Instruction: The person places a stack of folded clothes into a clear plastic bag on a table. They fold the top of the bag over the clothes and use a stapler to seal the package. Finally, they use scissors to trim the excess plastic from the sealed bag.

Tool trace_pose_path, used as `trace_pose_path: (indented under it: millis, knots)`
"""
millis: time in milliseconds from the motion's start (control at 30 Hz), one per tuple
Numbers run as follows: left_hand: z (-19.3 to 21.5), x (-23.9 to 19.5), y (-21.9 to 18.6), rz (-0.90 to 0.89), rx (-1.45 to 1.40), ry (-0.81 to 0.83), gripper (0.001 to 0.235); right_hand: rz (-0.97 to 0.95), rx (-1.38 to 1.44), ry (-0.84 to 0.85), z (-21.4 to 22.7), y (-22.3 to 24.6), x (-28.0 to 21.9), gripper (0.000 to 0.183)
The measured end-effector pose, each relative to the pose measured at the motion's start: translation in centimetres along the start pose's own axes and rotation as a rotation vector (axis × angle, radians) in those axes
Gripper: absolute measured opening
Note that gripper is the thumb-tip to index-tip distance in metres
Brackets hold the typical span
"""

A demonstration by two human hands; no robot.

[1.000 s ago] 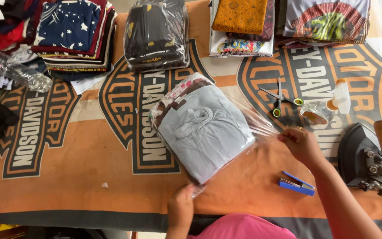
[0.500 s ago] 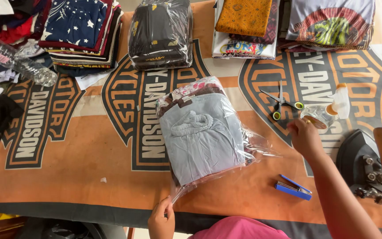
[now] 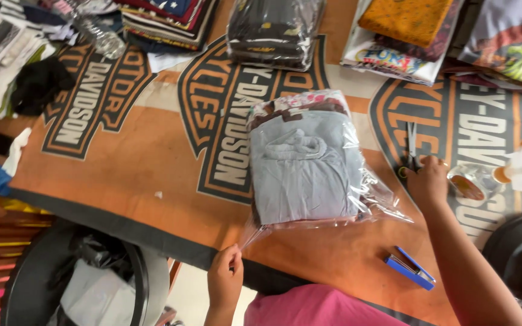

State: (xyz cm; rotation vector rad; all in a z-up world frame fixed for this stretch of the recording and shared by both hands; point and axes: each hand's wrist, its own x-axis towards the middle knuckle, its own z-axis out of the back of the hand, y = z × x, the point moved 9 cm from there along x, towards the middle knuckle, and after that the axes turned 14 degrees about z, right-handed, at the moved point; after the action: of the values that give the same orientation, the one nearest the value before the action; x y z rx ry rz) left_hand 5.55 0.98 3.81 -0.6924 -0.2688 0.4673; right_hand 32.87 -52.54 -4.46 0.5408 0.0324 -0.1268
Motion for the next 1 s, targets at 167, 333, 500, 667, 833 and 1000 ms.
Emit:
trace_pose_path:
  millis: [167,333,500,667,833,1000]
  knots:
    - [0.2,0.6,0.3,-0.055,-0.037,-0.005,0.018,-0.014,-0.217,0.156,-0.7,-1.9,-1.2,0.06]
    - [0.3,1.3,0.6,-0.106,-0.094,0.067,0.016,-0.186,-0.455,0.409,-1.2,-4.4,-4.1,0.055]
    - [0.6,1.4,1.4,-0.124,-0.15,0.103,0.013,-0.248,0.012,0.297,2.3,-3.5,-11.1,0.034]
    - [-0.1,2.0,2.6,-0.083,-0.213,0.164,0.011,-0.121,0.693,0.004,0.8,-10.4,-19.1,0.027]
    - [-1.3,2.6,4.3,0.172,-0.309,0.35,0.015,-0.02,0.676,0.766,-8.8,0.6,-28.5,0.071]
    - [-2.9,2.5,6.4,0.393,-0.511,0.443,0.011,0.286,0.356,1.09,-15.4,19.3,-31.1,0.03]
